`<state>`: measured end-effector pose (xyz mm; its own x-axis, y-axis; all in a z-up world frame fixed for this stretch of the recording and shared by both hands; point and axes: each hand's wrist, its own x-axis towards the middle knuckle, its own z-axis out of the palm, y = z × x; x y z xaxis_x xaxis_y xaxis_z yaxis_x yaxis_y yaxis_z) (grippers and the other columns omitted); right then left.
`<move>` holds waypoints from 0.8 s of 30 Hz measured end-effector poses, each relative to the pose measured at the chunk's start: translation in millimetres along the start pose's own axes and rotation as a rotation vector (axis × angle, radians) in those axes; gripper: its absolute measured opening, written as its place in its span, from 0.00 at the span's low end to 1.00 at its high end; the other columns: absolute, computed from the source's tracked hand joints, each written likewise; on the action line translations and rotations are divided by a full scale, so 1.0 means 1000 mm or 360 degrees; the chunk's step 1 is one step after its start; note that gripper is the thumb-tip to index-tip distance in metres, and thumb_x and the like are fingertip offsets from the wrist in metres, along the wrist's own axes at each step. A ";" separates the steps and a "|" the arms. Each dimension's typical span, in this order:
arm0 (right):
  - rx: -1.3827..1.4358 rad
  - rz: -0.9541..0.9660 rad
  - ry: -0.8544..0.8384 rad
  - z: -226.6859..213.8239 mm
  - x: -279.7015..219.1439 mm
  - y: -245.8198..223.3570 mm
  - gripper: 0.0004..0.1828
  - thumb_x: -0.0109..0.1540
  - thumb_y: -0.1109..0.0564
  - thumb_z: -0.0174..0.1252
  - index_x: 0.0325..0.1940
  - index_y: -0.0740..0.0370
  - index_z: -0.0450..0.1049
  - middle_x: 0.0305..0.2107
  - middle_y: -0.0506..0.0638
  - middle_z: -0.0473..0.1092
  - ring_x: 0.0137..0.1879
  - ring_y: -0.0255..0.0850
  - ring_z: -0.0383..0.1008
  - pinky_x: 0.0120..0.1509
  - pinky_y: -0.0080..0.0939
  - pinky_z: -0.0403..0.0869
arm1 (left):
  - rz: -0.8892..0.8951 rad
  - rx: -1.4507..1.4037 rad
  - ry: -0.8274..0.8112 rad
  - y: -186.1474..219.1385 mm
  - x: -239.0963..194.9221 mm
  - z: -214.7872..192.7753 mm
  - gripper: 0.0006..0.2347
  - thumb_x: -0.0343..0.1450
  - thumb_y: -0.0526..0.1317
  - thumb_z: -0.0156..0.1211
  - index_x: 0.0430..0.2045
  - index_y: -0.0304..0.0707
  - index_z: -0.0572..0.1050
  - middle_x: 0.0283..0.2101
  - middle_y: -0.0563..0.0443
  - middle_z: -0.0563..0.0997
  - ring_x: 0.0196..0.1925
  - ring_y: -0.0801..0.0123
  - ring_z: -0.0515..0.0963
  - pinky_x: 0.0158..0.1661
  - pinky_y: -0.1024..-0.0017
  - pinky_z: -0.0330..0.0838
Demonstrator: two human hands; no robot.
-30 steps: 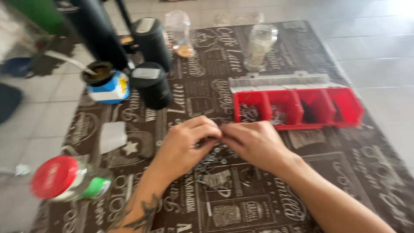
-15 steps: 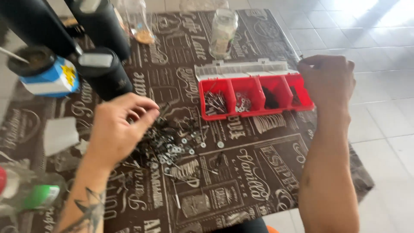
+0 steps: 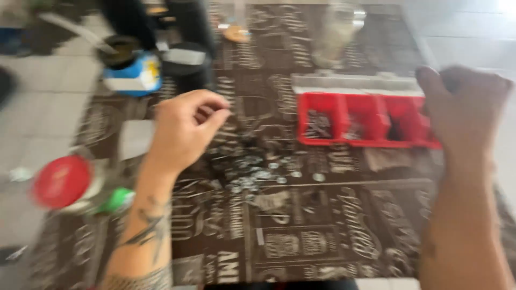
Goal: The person sorts small metal fasteners, including screws, nuts, and washers, from a pile on a table into compartments of a red plastic organizer. The person picks up items by hand and places them into the organizer.
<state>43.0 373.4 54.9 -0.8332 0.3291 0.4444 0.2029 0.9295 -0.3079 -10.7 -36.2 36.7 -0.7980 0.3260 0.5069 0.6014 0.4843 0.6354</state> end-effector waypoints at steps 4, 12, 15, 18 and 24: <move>0.0189 0.0273 -0.0325 -0.003 -0.021 -0.070 0.40 0.81 0.42 0.56 0.16 0.63 0.73 0.09 0.48 0.61 0.18 0.40 0.58 0.57 0.37 0.66 | -0.0211 0.0018 -0.0099 0.018 0.002 -0.019 0.04 0.71 0.36 0.62 0.31 0.39 0.83 0.31 0.56 0.85 0.25 0.78 0.77 0.29 0.76 0.72; -0.0441 -0.0198 -0.0827 0.019 -0.043 -0.113 0.39 0.70 0.23 0.46 0.15 0.48 0.70 0.06 0.38 0.65 0.17 0.32 0.66 0.45 0.36 0.74 | -0.1232 0.0710 -0.1206 0.054 0.013 -0.030 0.09 0.67 0.48 0.67 0.36 0.50 0.84 0.41 0.54 0.84 0.39 0.66 0.81 0.40 0.62 0.72; -0.0364 -0.0330 -0.0838 0.031 -0.048 -0.113 0.38 0.68 0.23 0.47 0.13 0.49 0.65 0.06 0.38 0.63 0.17 0.32 0.67 0.38 0.36 0.72 | -0.1270 0.0822 -0.1302 0.049 0.010 -0.030 0.09 0.63 0.49 0.73 0.32 0.52 0.85 0.44 0.52 0.81 0.42 0.62 0.80 0.40 0.61 0.74; -0.0364 -0.0421 -0.0790 0.040 -0.051 -0.109 0.37 0.66 0.22 0.47 0.17 0.51 0.64 0.09 0.43 0.65 0.21 0.41 0.72 0.36 0.45 0.73 | -0.1231 0.0836 -0.1338 0.053 0.010 -0.030 0.09 0.64 0.45 0.72 0.34 0.51 0.85 0.40 0.56 0.86 0.39 0.65 0.82 0.41 0.62 0.75; -0.0308 -0.0532 -0.0828 0.042 -0.055 -0.115 0.31 0.67 0.25 0.48 0.25 0.49 0.72 0.13 0.40 0.72 0.23 0.40 0.76 0.36 0.45 0.77 | -0.1136 0.0868 -0.1233 0.042 0.008 -0.017 0.09 0.70 0.44 0.67 0.43 0.51 0.82 0.45 0.54 0.84 0.40 0.60 0.83 0.42 0.59 0.78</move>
<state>44.1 241.6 30.0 -0.9980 -0.0619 0.0096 -0.0623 0.9971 -0.0446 8.4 -27.6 77.5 -0.8699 0.1555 -0.4681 0.0649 0.9768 0.2040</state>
